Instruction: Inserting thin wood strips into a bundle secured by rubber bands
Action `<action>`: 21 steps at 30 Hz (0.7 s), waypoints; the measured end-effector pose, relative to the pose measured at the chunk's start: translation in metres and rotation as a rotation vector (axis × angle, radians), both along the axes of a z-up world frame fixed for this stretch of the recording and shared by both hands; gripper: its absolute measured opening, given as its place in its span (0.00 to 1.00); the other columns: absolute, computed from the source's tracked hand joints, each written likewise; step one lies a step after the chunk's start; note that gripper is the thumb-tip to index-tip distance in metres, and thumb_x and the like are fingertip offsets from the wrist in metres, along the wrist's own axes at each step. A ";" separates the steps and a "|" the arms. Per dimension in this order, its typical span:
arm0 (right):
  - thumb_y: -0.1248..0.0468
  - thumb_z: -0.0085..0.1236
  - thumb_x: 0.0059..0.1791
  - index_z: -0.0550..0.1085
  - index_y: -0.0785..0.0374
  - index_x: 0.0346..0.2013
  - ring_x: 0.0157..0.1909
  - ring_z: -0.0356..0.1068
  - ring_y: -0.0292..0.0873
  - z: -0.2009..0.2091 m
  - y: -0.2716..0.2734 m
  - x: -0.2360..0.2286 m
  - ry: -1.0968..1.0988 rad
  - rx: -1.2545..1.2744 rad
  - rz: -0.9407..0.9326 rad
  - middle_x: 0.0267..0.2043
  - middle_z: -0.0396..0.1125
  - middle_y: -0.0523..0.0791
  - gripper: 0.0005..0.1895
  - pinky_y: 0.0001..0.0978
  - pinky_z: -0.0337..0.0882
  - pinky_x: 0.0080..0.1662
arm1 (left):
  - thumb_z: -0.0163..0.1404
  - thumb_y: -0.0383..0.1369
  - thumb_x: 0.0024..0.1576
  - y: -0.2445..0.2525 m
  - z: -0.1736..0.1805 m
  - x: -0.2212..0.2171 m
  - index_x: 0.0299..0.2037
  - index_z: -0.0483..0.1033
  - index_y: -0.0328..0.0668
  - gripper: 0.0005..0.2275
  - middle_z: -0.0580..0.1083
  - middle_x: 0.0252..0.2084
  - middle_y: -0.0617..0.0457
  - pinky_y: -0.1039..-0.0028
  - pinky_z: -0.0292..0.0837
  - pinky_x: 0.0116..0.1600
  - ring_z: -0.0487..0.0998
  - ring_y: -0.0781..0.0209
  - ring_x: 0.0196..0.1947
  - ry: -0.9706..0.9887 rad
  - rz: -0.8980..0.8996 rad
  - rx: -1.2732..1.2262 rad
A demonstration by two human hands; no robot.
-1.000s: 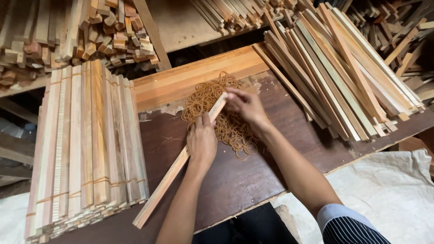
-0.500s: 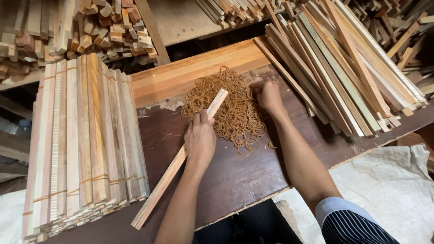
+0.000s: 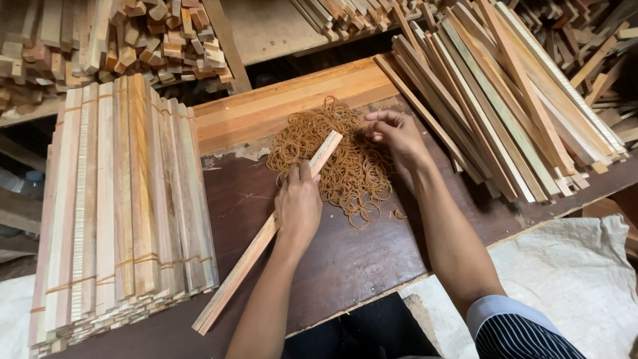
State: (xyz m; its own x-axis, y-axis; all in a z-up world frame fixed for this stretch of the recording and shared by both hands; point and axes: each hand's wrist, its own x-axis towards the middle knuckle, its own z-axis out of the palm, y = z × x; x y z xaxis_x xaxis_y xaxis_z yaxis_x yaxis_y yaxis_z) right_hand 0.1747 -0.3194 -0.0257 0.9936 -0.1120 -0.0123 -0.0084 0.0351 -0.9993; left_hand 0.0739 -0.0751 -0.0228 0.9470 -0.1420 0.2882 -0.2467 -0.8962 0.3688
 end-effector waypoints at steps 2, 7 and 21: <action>0.64 0.55 0.47 0.76 0.60 0.51 0.35 0.77 0.32 0.011 0.003 -0.004 0.089 0.098 0.054 0.41 0.77 0.44 0.17 0.17 0.76 0.36 | 0.43 0.32 0.65 -0.002 0.009 -0.004 0.60 0.69 0.28 0.17 0.74 0.45 0.37 0.52 0.80 0.39 0.80 0.37 0.42 0.034 -0.003 -0.021; 0.73 0.49 0.47 0.70 0.66 0.60 0.31 0.77 0.28 0.017 0.006 -0.014 0.035 0.187 0.173 0.53 0.75 0.46 0.24 0.10 0.70 0.27 | 0.41 0.32 0.66 -0.007 0.008 -0.007 0.61 0.69 0.28 0.17 0.74 0.45 0.37 0.54 0.81 0.37 0.81 0.39 0.41 0.069 -0.021 -0.028; 0.63 0.49 0.56 0.70 0.64 0.33 0.30 0.79 0.44 0.017 0.006 -0.097 -0.149 -0.197 0.827 0.30 0.77 0.53 0.09 0.34 0.76 0.36 | 0.44 0.25 0.62 -0.017 0.081 -0.049 0.70 0.58 0.34 0.24 0.71 0.45 0.32 0.40 0.79 0.38 0.79 0.26 0.39 0.111 -0.036 -0.146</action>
